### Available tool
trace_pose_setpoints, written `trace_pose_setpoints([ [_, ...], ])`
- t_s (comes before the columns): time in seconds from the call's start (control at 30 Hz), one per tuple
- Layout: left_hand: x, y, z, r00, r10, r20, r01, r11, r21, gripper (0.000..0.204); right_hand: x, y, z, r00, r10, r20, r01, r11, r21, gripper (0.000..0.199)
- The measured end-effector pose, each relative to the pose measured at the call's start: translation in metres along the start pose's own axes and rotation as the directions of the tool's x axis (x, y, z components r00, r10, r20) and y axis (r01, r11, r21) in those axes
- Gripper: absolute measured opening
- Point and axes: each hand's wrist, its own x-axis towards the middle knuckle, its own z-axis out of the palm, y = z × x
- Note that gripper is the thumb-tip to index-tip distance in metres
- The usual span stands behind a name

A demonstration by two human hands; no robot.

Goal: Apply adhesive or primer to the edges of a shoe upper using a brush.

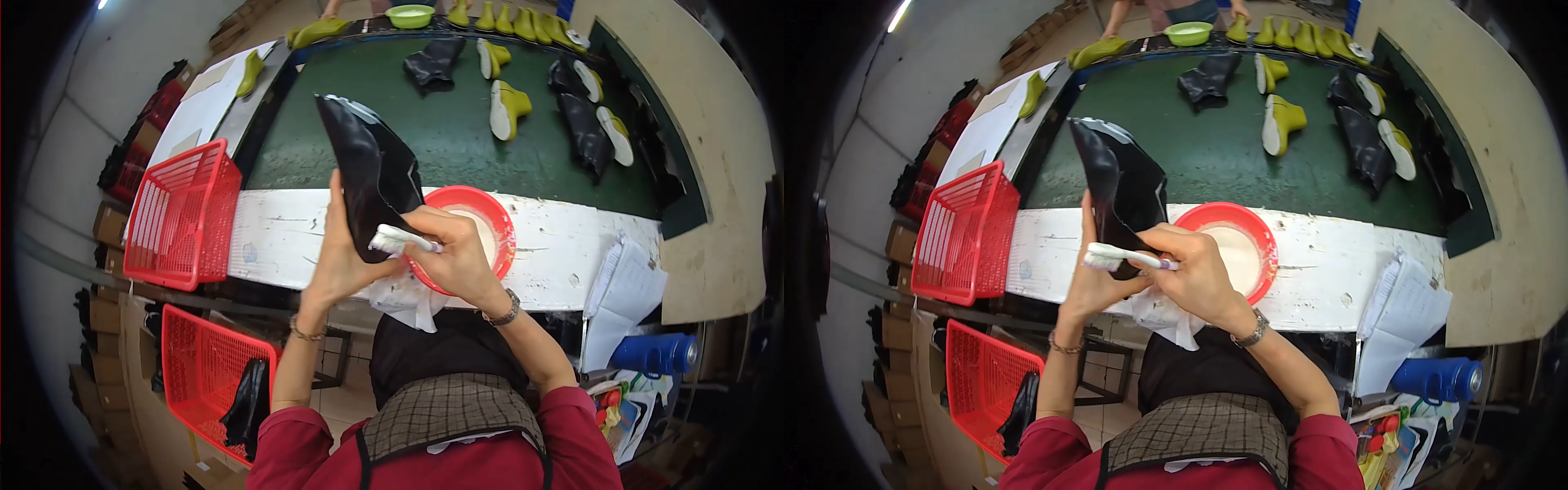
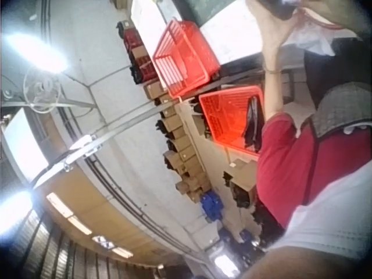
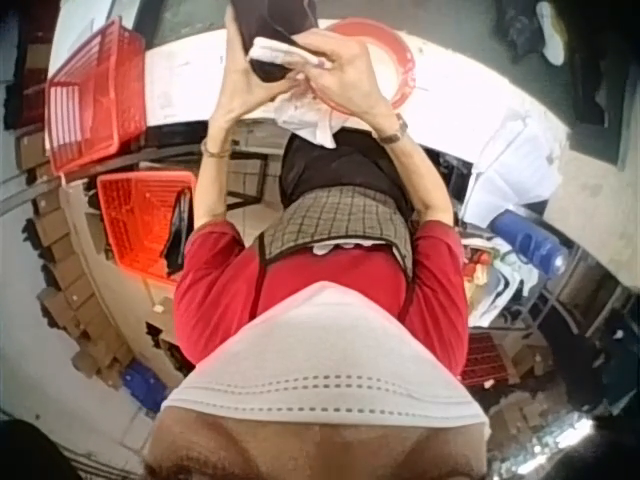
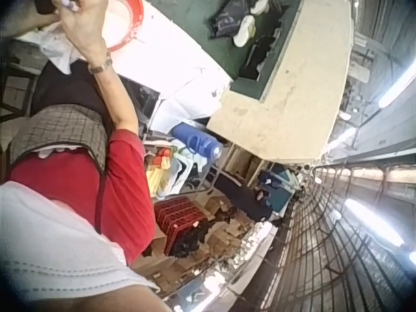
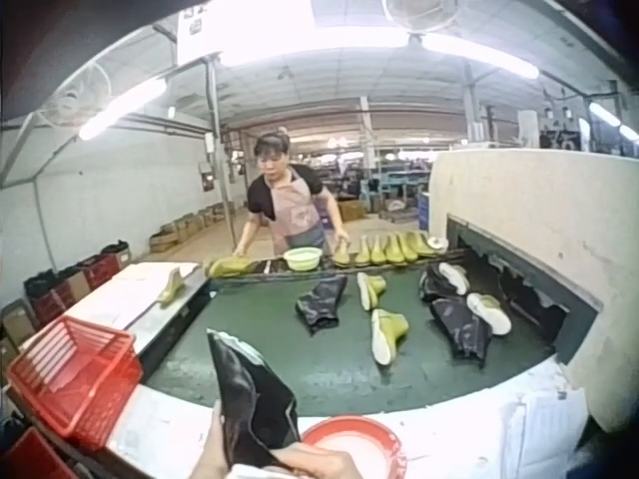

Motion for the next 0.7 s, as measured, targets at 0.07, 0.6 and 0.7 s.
trace_pose_setpoints([
  [0.07, -0.011, -0.007, 0.01, 0.995, -0.072, -0.067, 0.074, 0.997, 0.015, 0.13, -0.004, 0.006, 0.003, 1.0, -0.004, -0.008, 0.004, 1.0, -0.008, 0.018],
  [0.6, -0.037, -0.014, -0.005, 0.989, 0.032, -0.143, -0.01, 0.988, 0.153, 0.091, -0.062, 0.059, -0.082, 0.99, 0.14, -0.021, -0.071, 0.357, -0.932, 0.008],
  [0.7, -0.04, -0.015, -0.003, 0.99, 0.072, -0.12, -0.055, 0.989, 0.137, 0.091, -0.058, 0.024, -0.092, 0.967, 0.153, -0.205, -0.255, 0.613, -0.748, 0.011],
])
